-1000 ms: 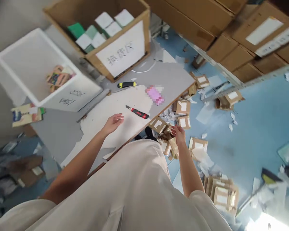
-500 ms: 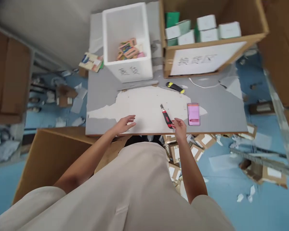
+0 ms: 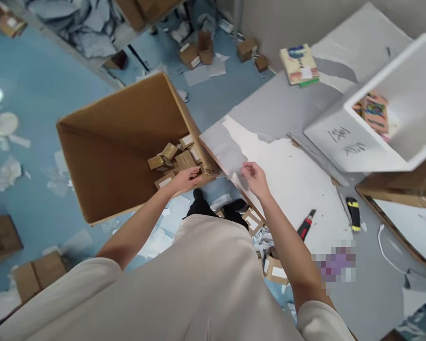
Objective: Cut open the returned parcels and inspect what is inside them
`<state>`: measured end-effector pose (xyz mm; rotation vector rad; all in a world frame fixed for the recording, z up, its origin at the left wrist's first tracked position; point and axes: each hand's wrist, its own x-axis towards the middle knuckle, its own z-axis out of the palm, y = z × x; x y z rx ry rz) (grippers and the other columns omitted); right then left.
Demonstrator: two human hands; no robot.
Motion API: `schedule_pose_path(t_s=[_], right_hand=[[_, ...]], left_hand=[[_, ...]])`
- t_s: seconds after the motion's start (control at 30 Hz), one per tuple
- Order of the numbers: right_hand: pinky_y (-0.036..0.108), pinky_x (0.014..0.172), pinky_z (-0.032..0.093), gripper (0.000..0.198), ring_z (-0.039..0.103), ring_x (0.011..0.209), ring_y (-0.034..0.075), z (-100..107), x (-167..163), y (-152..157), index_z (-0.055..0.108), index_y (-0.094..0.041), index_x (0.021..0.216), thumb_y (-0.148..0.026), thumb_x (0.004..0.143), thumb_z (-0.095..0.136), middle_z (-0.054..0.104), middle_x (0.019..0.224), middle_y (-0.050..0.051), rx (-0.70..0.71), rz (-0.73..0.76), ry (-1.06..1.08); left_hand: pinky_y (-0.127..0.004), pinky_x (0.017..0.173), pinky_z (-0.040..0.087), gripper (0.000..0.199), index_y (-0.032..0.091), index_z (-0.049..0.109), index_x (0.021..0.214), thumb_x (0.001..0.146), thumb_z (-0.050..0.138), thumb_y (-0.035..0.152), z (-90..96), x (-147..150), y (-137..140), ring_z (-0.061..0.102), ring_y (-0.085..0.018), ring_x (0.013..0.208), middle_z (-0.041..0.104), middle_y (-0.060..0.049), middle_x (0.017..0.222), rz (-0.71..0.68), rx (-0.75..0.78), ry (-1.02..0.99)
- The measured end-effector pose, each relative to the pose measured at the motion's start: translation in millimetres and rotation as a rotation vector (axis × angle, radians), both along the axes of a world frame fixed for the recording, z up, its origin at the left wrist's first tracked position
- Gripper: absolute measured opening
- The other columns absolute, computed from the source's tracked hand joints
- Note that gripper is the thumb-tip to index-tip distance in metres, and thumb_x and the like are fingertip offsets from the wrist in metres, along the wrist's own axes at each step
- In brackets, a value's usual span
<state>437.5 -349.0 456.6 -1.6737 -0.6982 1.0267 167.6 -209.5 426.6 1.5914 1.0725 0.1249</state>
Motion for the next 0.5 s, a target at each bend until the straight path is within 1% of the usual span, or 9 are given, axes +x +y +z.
schedule_pose_path(t_s=[0.1, 0.17, 0.23, 0.3, 0.4, 0.5], right_hand=[[0.038, 0.079, 0.052, 0.030, 0.063, 0.076, 0.018, -8, -64, 56, 0.066, -0.023, 0.102, -0.039, 0.077, 0.067, 0.070, 0.088, 0.003, -0.082, 0.343, -0.119], [0.040, 0.083, 0.052, 0.030, 0.064, 0.079, 0.019, -15, -102, 90, 0.066, -0.024, 0.109, -0.032, 0.080, 0.065, 0.070, 0.095, 0.005, -0.154, 0.563, -0.265], [0.041, 0.086, 0.050, 0.034, 0.065, 0.083, 0.022, -23, -133, 122, 0.064, -0.024, 0.116, -0.028, 0.082, 0.062, 0.070, 0.105, 0.007, -0.237, 0.756, -0.440], [0.042, 0.090, 0.049, 0.038, 0.065, 0.093, 0.025, -34, -158, 154, 0.061, -0.023, 0.123, -0.027, 0.086, 0.058, 0.067, 0.114, 0.010, -0.324, 0.908, -0.613], [0.041, 0.094, 0.047, 0.042, 0.062, 0.108, 0.028, -60, -187, 196, 0.053, -0.019, 0.132, -0.029, 0.091, 0.050, 0.062, 0.125, 0.014, -0.460, 1.076, -0.800], [0.038, 0.094, 0.046, 0.044, 0.059, 0.114, 0.027, -98, -205, 229, 0.050, -0.018, 0.135, -0.029, 0.093, 0.047, 0.059, 0.131, 0.015, -0.649, 1.245, -0.847]], left_hand=[[-0.044, 0.101, 0.044, 0.063, 0.021, 0.064, 0.116, 0.060, 0.082, 0.045, -13.4, -62, 26, 0.060, -0.036, 0.115, 0.067, -0.012, 0.120, 0.077, -0.008, 0.042], [-0.045, 0.105, 0.041, 0.062, 0.019, 0.062, 0.121, 0.066, 0.078, 0.045, -24.4, -103, 42, 0.057, -0.037, 0.120, 0.065, -0.014, 0.123, 0.091, 0.023, 0.102], [-0.046, 0.106, 0.039, 0.063, 0.017, 0.057, 0.128, 0.074, 0.070, 0.046, -38.6, -141, 55, 0.054, -0.038, 0.124, 0.061, -0.016, 0.130, 0.055, 0.046, 0.196], [-0.047, 0.104, 0.040, 0.064, 0.015, 0.051, 0.135, 0.080, 0.062, 0.046, -56.7, -174, 67, 0.053, -0.037, 0.125, 0.057, -0.017, 0.135, -0.015, 0.041, 0.287], [-0.041, 0.106, 0.039, 0.064, 0.015, 0.045, 0.140, 0.084, 0.055, 0.045, -90.6, -214, 79, 0.051, -0.033, 0.128, 0.054, -0.015, 0.139, -0.112, -0.019, 0.391], [-0.033, 0.108, 0.037, 0.064, 0.016, 0.042, 0.142, 0.085, 0.053, 0.044, -125.3, -246, 86, 0.050, -0.027, 0.130, 0.053, -0.012, 0.141, -0.129, -0.176, 0.531]])
